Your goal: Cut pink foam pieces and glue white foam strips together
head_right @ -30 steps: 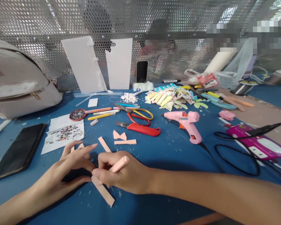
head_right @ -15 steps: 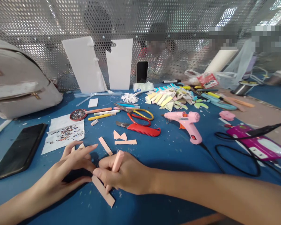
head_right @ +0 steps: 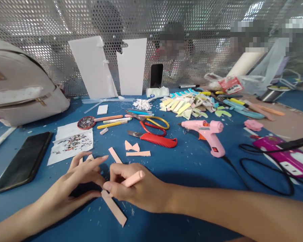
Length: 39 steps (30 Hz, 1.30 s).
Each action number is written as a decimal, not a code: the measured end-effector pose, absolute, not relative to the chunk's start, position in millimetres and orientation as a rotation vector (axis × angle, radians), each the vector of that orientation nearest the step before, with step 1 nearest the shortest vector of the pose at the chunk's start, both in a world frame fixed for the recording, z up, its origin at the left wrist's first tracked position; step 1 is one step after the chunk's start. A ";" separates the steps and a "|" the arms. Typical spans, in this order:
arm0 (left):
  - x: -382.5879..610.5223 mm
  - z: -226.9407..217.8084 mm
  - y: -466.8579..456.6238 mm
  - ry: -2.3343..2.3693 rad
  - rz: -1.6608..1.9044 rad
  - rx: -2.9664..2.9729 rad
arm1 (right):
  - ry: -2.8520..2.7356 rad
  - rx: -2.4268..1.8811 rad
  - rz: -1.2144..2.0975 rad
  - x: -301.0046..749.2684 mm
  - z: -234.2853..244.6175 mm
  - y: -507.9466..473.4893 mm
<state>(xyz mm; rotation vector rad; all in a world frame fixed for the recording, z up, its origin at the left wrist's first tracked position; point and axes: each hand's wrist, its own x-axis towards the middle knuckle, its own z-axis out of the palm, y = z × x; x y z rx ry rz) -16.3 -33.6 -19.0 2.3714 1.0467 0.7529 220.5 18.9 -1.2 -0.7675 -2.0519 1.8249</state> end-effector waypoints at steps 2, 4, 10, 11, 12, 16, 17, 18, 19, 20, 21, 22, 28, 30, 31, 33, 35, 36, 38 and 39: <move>-16.3 -18.6 -33.7 1.051 0.754 2.371 | -2.060 -0.753 1.846 220.7 -2.3 19.1; -16.4 -18.5 -34.0 1.060 0.748 2.374 | -2.059 -0.743 1.838 220.9 -3.2 19.2; -17.2 -19.6 -35.5 1.076 0.738 2.380 | -2.055 -0.785 1.843 220.5 -3.4 17.9; -17.3 -19.5 -35.6 1.079 0.740 2.378 | -2.037 -0.792 1.853 220.3 -3.2 17.7; -17.4 -19.3 -35.6 1.079 0.745 2.374 | -2.030 -0.796 1.854 220.0 -3.1 17.6; -16.1 -17.7 -35.1 1.061 0.768 2.369 | -2.034 -0.808 1.838 218.5 -2.6 18.2; -15.3 -17.4 -35.0 1.057 0.773 2.375 | -2.026 -0.814 1.837 218.4 -2.7 18.5; -14.5 -17.2 -35.0 1.056 0.772 2.380 | -2.017 -0.816 1.849 218.6 -2.8 18.7; -13.9 -16.9 -34.9 1.054 0.767 2.385 | -2.005 -0.802 1.871 219.2 -3.2 18.8; -13.7 -16.4 -34.6 1.049 0.759 2.389 | -1.988 -0.779 1.882 220.1 -3.6 18.7; -14.3 -15.6 -33.9 1.040 0.749 2.397 | -1.957 -0.749 1.877 221.6 -4.2 18.2; -15.9 -14.3 -32.6 1.035 0.742 2.414 | -1.911 -0.715 1.849 223.3 -4.9 17.5; -46.3 6.2 -3.5 1.240 0.846 2.592 | -1.841 -0.406 1.553 234.6 -7.8 9.2; -56.1 12.5 10.9 1.287 0.821 2.572 | -1.868 -0.366 1.516 236.4 -8.7 7.4; -59.0 14.1 17.8 1.277 0.803 2.568 | -1.873 -0.357 1.510 236.8 -9.2 7.0; -60.3 14.1 30.1 1.232 0.752 2.574 | -1.876 -0.347 1.496 237.1 -10.4 6.6; -57.2 10.6 40.1 1.159 0.685 2.589 | -1.874 -0.333 1.475 236.7 -11.7 6.6; -55.0 8.3 44.2 1.124 0.649 2.593 | -1.871 -0.327 1.459 236.3 -12.3 6.6; -51.0 3.9 50.5 1.069 0.587 2.592 | -1.867 -0.322 1.421 235.5 -13.1 6.6; -49.7 2.1 52.6 1.052 0.565 2.589 | -1.867 -0.323 1.408 235.1 -13.4 6.6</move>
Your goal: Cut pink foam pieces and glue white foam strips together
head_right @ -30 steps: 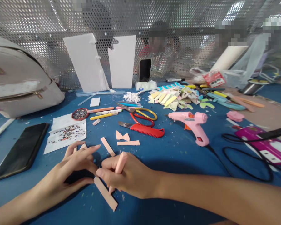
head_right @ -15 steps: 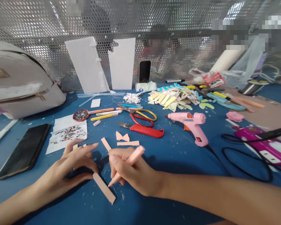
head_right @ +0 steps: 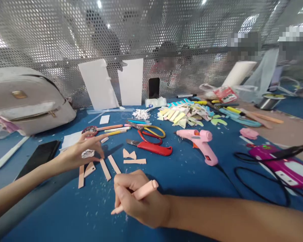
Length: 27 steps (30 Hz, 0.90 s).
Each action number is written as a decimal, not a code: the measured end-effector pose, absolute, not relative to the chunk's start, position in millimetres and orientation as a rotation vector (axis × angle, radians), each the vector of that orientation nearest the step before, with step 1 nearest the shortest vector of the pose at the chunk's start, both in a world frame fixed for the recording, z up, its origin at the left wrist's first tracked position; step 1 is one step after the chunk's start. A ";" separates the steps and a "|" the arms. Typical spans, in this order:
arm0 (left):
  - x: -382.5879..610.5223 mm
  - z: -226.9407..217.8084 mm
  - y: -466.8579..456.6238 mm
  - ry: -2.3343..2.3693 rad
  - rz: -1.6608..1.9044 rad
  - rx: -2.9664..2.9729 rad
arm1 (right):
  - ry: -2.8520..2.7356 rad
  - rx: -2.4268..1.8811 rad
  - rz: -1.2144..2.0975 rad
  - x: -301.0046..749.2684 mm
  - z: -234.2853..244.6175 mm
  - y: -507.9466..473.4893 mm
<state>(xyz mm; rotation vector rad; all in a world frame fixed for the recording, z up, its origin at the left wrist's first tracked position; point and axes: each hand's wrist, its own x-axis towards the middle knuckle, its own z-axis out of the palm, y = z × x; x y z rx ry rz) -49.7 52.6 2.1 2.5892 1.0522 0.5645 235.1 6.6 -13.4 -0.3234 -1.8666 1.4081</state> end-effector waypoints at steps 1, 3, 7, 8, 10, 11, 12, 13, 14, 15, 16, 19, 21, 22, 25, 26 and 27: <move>-49.0 0.8 53.9 1.041 0.550 2.587 | -1.865 -0.327 1.398 234.8 -13.5 6.6; -49.3 -1.0 54.4 1.031 0.532 2.589 | -1.865 -0.330 1.391 234.6 -13.4 6.9; -55.5 -1.2 49.7 1.067 0.521 2.583 | -1.876 -0.333 1.385 235.1 -12.6 7.8; -58.0 -0.3 48.0 1.090 0.521 2.577 | -1.878 -0.333 1.385 235.2 -12.5 8.1; -63.6 3.0 44.2 1.156 0.520 2.566 | -1.874 -0.334 1.388 235.5 -12.4 8.6; -66.4 5.2 41.7 1.200 0.521 2.560 | -1.871 -0.334 1.391 235.6 -12.5 8.8; -68.9 7.6 38.5 1.250 0.524 2.553 | -1.869 -0.334 1.393 235.6 -12.6 8.9; -70.8 9.7 34.4 1.305 0.527 2.542 | -1.869 -0.339 1.394 235.6 -12.8 9.0; -72.0 11.3 29.3 1.360 0.532 2.527 | -1.868 -0.343 1.395 235.5 -13.1 9.1; -72.2 12.1 23.3 1.413 0.540 2.509 | -1.867 -0.346 1.397 235.4 -13.3 9.1; -71.4 11.8 16.7 1.463 0.551 2.491 | -1.864 -0.350 1.397 235.3 -13.6 9.1; -64.1 5.5 -3.1 1.609 0.561 2.443 | -1.871 -0.366 1.401 235.3 -13.7 9.1; -57.6 -0.1 -12.0 1.654 0.531 2.449 | -1.884 -0.368 1.406 235.6 -13.2 9.1; -54.6 -2.3 -14.4 1.661 0.506 2.462 | -1.889 -0.367 1.408 235.7 -12.7 9.2; -48.4 -5.5 -14.5 1.678 0.477 2.505 | -1.893 -0.371 1.392 235.5 -11.4 9.1; -47.3 -5.5 -13.3 1.676 0.484 2.516 | -1.894 -0.383 1.384 235.3 -11.1 9.0; -46.4 -5.0 -12.2 1.671 0.493 2.525 | -1.892 -0.399 1.378 235.1 -11.0 8.9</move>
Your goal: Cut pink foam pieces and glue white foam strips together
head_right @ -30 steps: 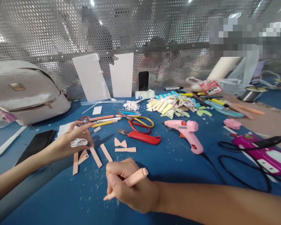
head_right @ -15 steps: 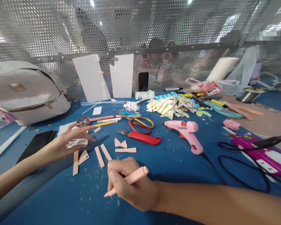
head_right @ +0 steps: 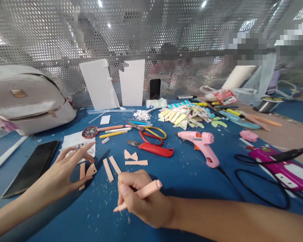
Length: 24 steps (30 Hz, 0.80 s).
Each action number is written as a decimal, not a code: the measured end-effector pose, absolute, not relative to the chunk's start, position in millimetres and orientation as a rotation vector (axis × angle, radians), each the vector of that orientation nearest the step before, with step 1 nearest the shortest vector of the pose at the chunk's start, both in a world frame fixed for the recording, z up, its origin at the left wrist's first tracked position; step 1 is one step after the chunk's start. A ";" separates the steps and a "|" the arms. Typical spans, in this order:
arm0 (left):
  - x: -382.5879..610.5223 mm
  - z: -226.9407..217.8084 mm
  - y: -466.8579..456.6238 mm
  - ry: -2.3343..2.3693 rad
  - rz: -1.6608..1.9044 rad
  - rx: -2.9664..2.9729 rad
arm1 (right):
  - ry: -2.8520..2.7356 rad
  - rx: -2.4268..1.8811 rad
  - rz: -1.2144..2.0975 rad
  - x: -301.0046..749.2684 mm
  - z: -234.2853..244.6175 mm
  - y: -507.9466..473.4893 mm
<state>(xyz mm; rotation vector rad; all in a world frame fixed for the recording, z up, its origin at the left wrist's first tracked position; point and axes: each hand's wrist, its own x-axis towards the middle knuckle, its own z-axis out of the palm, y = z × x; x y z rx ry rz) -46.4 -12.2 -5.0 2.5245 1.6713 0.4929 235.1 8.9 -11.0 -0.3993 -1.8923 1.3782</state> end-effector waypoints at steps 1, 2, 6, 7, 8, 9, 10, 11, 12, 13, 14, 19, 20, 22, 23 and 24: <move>-45.5 -4.2 -11.6 1.662 0.499 2.529 | -1.890 -0.418 1.374 234.9 -10.9 8.8; -44.1 -3.1 -12.0 1.648 0.507 2.530 | -1.887 -0.442 1.372 234.8 -10.9 9.0; -28.8 2.6 -27.0 1.578 0.620 2.477 | -1.881 -0.510 1.360 236.4 -7.8 12.8; -21.9 3.8 -33.7 1.523 0.659 2.467 | -1.884 -0.520 1.348 237.5 -5.8 14.7; -14.2 4.5 -40.8 1.459 0.708 2.463 | -1.888 -0.529 1.335 238.8 -3.4 16.8; -6.0 4.6 -47.7 1.372 0.729 2.484 | -1.892 -0.532 1.321 240.4 -0.7 18.9; 2.1 4.1 -53.9 1.264 0.743 2.534 | -1.892 -0.540 1.308 242.2 1.9 20.9; 9.6 3.0 -58.9 1.210 0.720 2.569 | -1.894 -0.552 1.296 243.9 4.4 22.6; 16.1 1.5 -62.3 1.174 0.711 2.624 | -1.902 -0.572 1.282 245.6 6.4 23.9; 21.4 -0.4 -64.1 1.108 0.695 2.679 | -1.920 -0.595 1.270 247.0 7.9 24.8; 25.1 -2.4 -64.4 1.093 0.692 2.723 | -1.946 -0.622 1.260 248.2 8.9 25.2; 23.3 -10.8 -56.1 1.031 0.700 2.874 | -2.073 -0.678 1.353 248.8 6.4 22.7; 20.5 -12.0 -54.8 1.027 0.698 2.865 | -2.086 -0.677 1.419 248.1 5.3 22.2; 15.0 -14.0 -53.4 1.073 0.708 2.818 | -2.118 -0.679 1.540 246.6 3.4 22.0; 12.8 -14.9 -53.1 1.117 0.719 2.790 | -2.142 -0.690 1.573 245.8 2.8 22.3; 11.0 -15.7 -52.8 1.155 0.726 2.765 | -2.172 -0.704 1.575 245.1 2.5 22.9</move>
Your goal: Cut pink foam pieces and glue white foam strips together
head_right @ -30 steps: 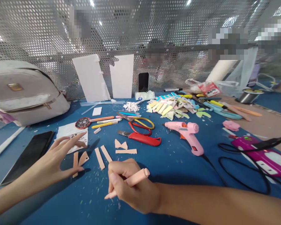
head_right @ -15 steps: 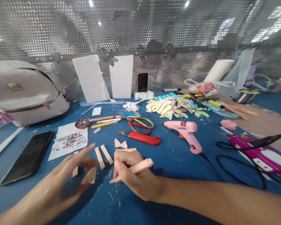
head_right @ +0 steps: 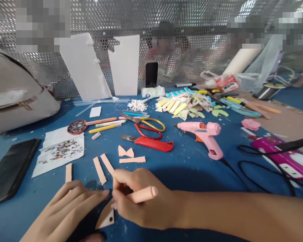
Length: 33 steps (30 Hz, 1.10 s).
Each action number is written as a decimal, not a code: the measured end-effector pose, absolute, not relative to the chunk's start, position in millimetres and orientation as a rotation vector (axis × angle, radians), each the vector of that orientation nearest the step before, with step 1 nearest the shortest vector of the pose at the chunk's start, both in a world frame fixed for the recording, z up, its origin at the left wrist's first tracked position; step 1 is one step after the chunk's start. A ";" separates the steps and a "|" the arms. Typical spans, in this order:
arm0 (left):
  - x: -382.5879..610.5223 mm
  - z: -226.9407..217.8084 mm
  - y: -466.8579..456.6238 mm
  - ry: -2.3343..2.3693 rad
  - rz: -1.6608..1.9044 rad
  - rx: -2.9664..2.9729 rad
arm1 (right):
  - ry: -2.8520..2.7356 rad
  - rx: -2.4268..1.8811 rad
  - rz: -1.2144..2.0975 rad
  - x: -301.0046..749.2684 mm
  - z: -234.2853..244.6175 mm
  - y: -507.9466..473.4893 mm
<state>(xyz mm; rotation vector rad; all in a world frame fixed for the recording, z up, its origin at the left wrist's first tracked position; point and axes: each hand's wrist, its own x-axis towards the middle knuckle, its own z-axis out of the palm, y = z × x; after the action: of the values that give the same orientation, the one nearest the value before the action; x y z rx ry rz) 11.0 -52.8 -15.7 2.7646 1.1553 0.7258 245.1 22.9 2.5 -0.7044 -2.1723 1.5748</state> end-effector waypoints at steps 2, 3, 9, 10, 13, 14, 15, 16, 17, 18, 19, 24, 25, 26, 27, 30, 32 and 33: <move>9.2 -17.2 -52.1 1.196 0.732 2.715 | -2.248 -0.730 1.514 243.8 2.2 24.5; 9.1 -17.8 -51.5 1.199 0.734 2.690 | -2.279 -0.738 1.472 243.2 2.1 25.2; 11.4 -17.4 -47.6 1.154 0.751 2.601 | -2.324 -0.691 1.386 241.2 -0.9 26.0; 11.3 -17.1 -47.3 1.159 0.744 2.588 | -2.326 -0.680 1.381 241.5 -1.6 25.8; 10.3 -16.0 -47.9 1.181 0.724 2.554 | -2.327 -0.654 1.359 242.8 -2.8 25.5; 10.0 -15.4 -48.4 1.184 0.718 2.543 | -2.331 -0.656 1.345 243.1 -2.8 25.5; 9.8 -14.8 -49.0 1.185 0.714 2.531 | -2.339 -0.659 1.334 243.3 -2.7 25.5; 9.9 -14.1 -49.6 1.194 0.712 2.512 | -2.348 -0.658 1.336 243.4 -2.5 25.5; 10.1 -13.2 -50.1 1.205 0.711 2.495 | -2.357 -0.650 1.351 243.3 -2.3 25.4; 10.5 -12.4 -50.4 1.216 0.711 2.483 | -2.362 -0.636 1.376 243.1 -2.2 25.3; 11.0 -11.6 -50.5 1.220 0.711 2.473 | -2.360 -0.627 1.402 242.8 -2.0 25.2; 12.8 -11.5 -49.6 1.210 0.728 2.459 | -2.354 -0.659 1.360 241.1 -1.0 23.8; 12.8 -12.2 -49.5 1.208 0.731 2.458 | -2.369 -0.643 1.357 241.1 -0.8 23.6; 12.8 -12.9 -49.4 1.208 0.732 2.457 | -2.382 -0.618 1.368 241.1 -0.8 23.4; 12.8 -13.4 -49.4 1.207 0.733 2.455 | -2.383 -0.603 1.385 241.3 -1.0 23.3; 12.6 -13.9 -49.0 1.204 0.733 2.452 | -2.340 -0.648 1.392 242.0 -2.2 24.1; 12.5 -13.1 -48.5 1.194 0.727 2.459 | -2.336 -0.669 1.378 242.0 -2.8 25.0; 12.5 -12.6 -48.4 1.193 0.726 2.462 | -2.353 -0.652 1.387 241.9 -2.9 25.4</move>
<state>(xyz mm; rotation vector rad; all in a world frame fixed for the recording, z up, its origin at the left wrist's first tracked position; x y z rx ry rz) 12.5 -48.4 -12.6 2.4619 1.1929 0.7261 241.9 25.4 -2.9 -0.6519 -2.3525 1.3870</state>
